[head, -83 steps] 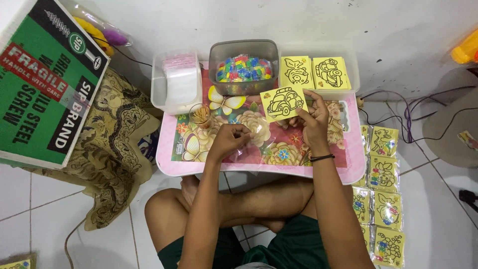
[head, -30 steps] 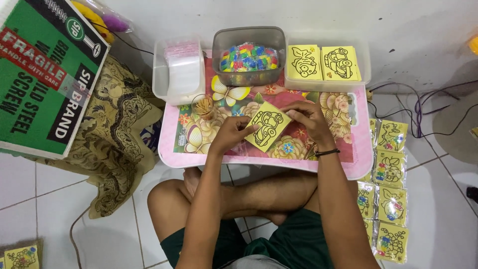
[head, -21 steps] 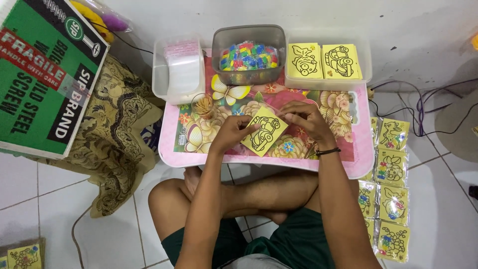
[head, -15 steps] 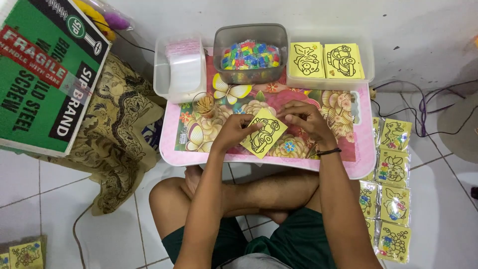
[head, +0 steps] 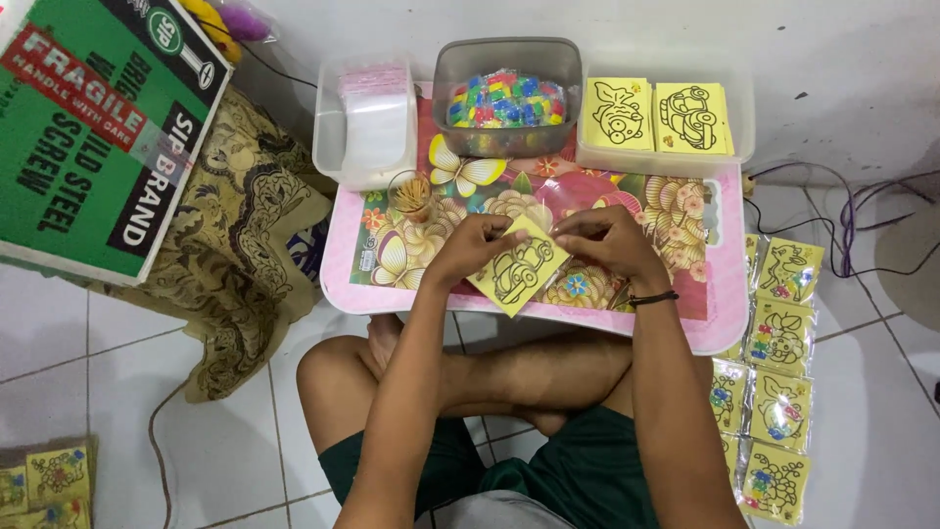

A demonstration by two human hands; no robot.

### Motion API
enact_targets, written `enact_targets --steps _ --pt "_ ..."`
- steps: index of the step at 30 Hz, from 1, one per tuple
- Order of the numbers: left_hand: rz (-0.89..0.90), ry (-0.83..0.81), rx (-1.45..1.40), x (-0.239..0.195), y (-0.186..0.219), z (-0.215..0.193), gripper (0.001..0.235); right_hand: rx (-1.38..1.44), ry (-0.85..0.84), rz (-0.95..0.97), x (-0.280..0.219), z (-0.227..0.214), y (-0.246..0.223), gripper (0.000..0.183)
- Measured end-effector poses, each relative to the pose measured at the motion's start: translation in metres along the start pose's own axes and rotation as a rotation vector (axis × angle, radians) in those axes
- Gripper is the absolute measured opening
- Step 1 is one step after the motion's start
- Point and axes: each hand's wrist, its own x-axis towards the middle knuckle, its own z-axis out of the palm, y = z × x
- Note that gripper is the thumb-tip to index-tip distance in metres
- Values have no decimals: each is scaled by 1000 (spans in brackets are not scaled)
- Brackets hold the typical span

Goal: The person sits on the floor and packs small yellow cards with cartoon drawings into clear plastic bags. They place the cards into the bags, add small colorful beads, and seal the packages, arranging the finished items on the floor.

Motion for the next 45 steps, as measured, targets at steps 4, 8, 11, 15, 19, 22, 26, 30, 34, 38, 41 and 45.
enact_targets --steps 4,8,11,15,19,22,26,30,34,38,41,45 --pt "-27 121 -86 10 -45 -11 29 87 253 -66 5 7 -10 16" --pt "110 136 -59 4 -51 -10 37 279 466 -54 6 6 -4 17" --pt "129 143 57 -5 -31 -1 32 256 439 -65 6 8 -5 18" --pt "81 180 19 -13 -8 2 32 248 492 -86 5 13 -29 11" --pt "80 185 -37 -8 -28 -3 32 237 513 -168 5 9 -16 25" --pt "68 192 -56 -6 -19 -5 25 340 536 -157 5 7 -16 30" --pt "72 252 -150 -8 -5 -13 24 452 571 -103 6 7 -13 32" --pt "53 320 -276 -16 -2 -23 23 434 542 -130 8 4 -2 29" --pt "69 357 -338 -25 -1 -13 23 446 539 -127 7 4 5 26" --pt "28 358 -339 -35 -13 -8 17 448 525 -134 5 4 1 26" --pt "51 352 -321 -35 -26 -11 16 418 529 -123 3 5 -3 26" --pt "94 349 -252 -40 -24 -15 16 370 519 -109 6 4 10 24"
